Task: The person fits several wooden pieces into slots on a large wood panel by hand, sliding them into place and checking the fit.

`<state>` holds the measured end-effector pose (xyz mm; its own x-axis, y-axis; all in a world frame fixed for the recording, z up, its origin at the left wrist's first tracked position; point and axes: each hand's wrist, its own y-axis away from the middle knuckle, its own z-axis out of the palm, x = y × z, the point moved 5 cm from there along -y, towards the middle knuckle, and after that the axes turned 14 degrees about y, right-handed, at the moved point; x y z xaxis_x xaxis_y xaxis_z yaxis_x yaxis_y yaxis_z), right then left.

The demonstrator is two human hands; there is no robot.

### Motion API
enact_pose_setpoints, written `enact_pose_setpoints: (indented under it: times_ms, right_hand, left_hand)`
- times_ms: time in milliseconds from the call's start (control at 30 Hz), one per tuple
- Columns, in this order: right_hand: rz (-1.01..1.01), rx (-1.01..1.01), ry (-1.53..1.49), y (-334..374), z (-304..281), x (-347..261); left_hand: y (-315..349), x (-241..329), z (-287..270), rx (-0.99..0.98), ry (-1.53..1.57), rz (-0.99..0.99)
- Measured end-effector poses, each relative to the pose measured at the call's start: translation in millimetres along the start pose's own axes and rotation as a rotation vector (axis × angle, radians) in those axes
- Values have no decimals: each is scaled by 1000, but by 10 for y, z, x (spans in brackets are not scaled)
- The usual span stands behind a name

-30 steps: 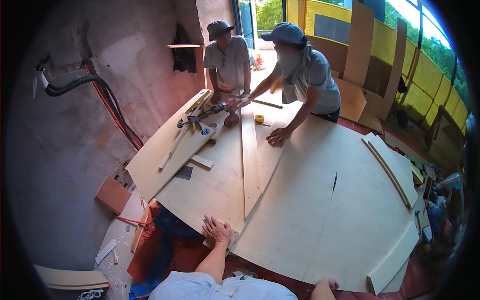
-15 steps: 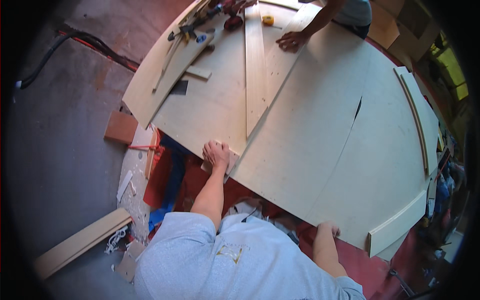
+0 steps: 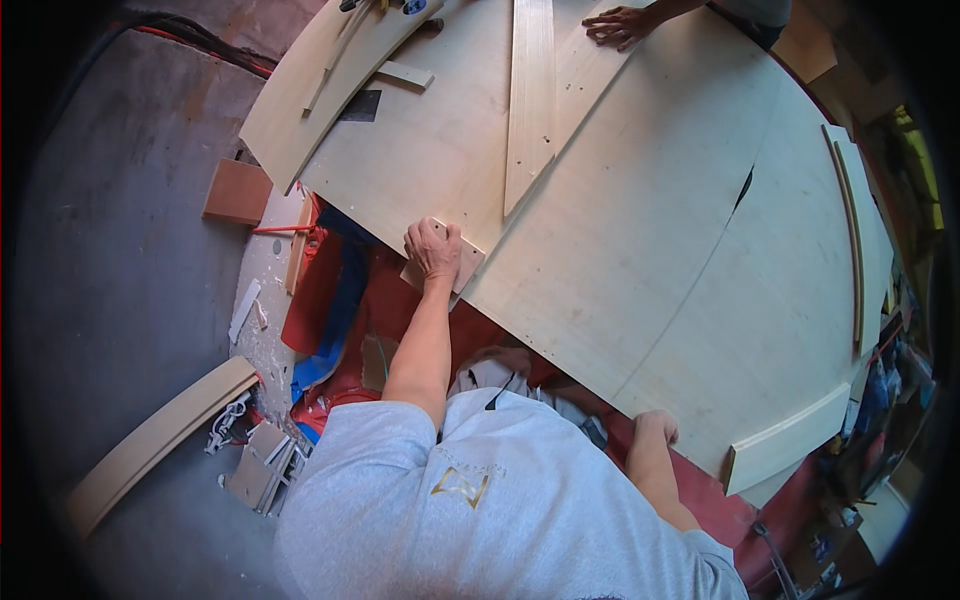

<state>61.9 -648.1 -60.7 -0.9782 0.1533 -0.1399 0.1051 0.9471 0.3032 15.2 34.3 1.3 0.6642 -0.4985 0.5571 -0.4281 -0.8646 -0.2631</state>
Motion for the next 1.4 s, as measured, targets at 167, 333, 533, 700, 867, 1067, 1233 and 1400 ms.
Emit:
enact_pose_setpoints:
  times_ms: [167, 333, 533, 700, 867, 1067, 1233, 1400]
  right_hand:
    - [3, 7, -8, -33, 24, 24]
    - [20, 10, -12, 59, 22, 31]
    - [111, 4, -71, 148, 15, -18]
    - [285, 60, -127, 254, -117, -3]
    - [233, 11, -137, 441, -278, -105]
    - [236, 68, -164, 338, -221, -25]
    - [222, 26, -113, 539, -271, -98]
    - [113, 69, 49, 15, 50, 9]
  left_hand:
    - [31, 16, -76, 25, 2, 9]
    - [-1, -25, -48, 58, -31, 24]
    - [-100, 74, 4, 24, -78, 40]
    - [34, 38, 83, -81, -77, -46]
    - [29, 8, 44, -37, -69, 30]
    - [-49, 49, 94, -86, -50, 58]
    - [-32, -68, 47, -55, -73, 5]
    - [-9, 110, 117, -67, -48, 32]
